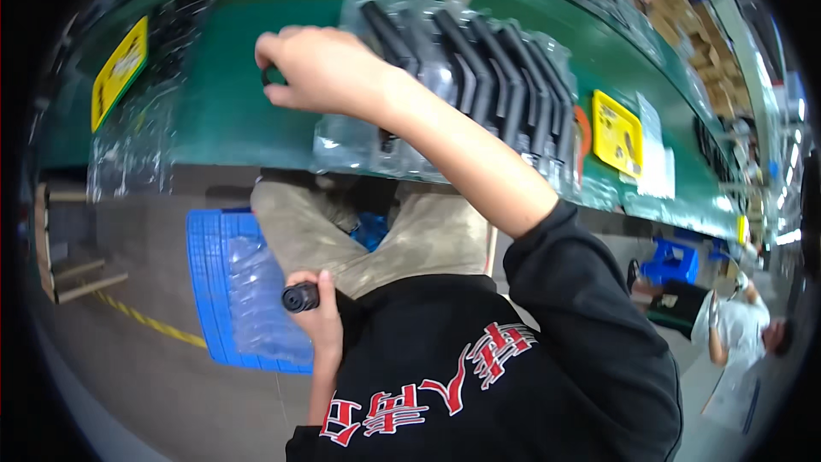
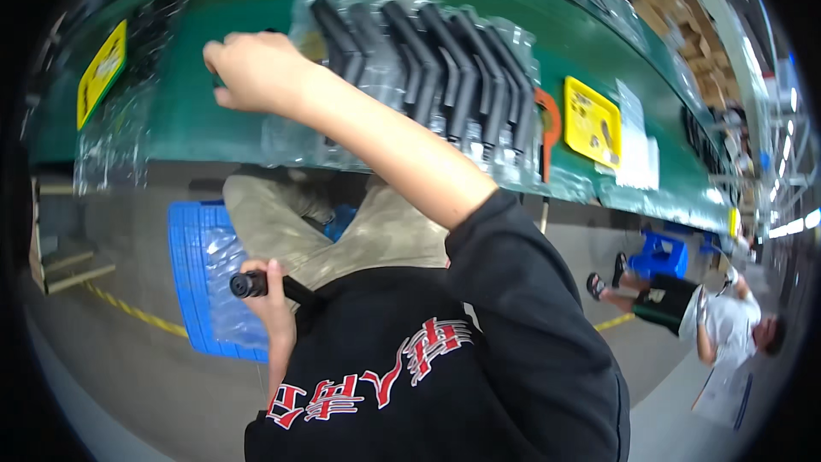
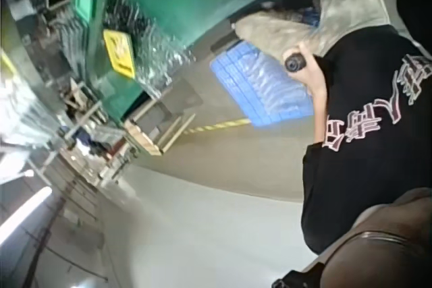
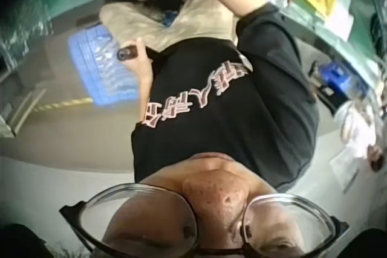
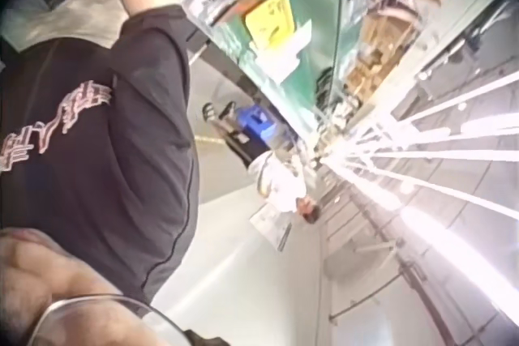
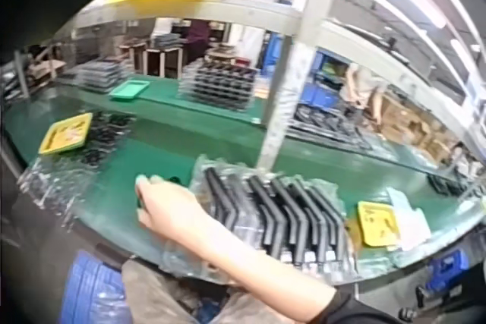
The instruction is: The person assembles pipe components by inserting inner parts, pressing them using a circular hand tool, and fitting washers and end caps onto the pipes by hand.
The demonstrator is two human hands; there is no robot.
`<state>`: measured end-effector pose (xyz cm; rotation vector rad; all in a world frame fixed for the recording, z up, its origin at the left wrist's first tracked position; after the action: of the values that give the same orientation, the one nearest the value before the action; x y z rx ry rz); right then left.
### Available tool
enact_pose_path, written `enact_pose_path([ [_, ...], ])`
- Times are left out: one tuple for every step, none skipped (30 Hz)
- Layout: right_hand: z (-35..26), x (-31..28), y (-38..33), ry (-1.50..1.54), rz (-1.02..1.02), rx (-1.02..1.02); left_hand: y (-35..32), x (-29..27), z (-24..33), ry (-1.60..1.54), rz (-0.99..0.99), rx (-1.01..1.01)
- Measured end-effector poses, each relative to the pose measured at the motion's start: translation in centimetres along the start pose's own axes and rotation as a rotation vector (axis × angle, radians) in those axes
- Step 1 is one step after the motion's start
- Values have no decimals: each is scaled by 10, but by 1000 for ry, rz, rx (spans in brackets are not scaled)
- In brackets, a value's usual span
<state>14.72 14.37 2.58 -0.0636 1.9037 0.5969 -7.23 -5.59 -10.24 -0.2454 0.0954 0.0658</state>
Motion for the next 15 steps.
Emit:
enact_pose_path([
  [1,-35,-19,66,181,5,2,0,-3,9,-17,14],
  [5,-73,-44,4,253,91,4,0,-6,17,-31,27],
  [20,-102,-80,8,401,177,6,1,-7,26,-41,41],
  [34,-133,-122,1,551,263,7,7,-7,31,-59,56],
  [46,-154,-164,-42,624,399,7,12,-7,37,-68,57],
  [62,-166,-216,-166,679,540,7,18,-5,36,-101,63],
  [75,-171,-266,-289,596,734,7,25,-2,35,-133,69],
  [85,-172,-316,-408,505,924,6,31,2,36,-163,76],
  [94,-165,-368,-347,456,1016,4,42,7,35,-207,84],
  [91,-154,-400,-374,413,1022,3,52,13,42,-227,88],
  [93,-144,-428,-398,368,1028,1,63,20,28,-283,101],
  [98,-133,-445,-398,379,1047,-2,74,28,16,-338,115],
  [100,-121,-456,-373,344,1069,-7,85,34,4,-393,125],
  [103,-113,-465,-346,309,1088,-12,94,39,-8,-446,132],
  [104,-111,-470,-344,311,1103,-16,101,43,1,-458,130],
])
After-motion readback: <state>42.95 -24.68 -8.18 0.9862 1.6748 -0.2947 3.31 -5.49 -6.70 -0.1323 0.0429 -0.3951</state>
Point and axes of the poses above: each hand's wrist, its own y-axis towards the middle knuckle, its own x-axis out of the palm, z = x × y, the point moved 3 cm from there along y, towards the middle knuckle, and after that the axes turned 7 degrees about -x, right-handed, at the moved point
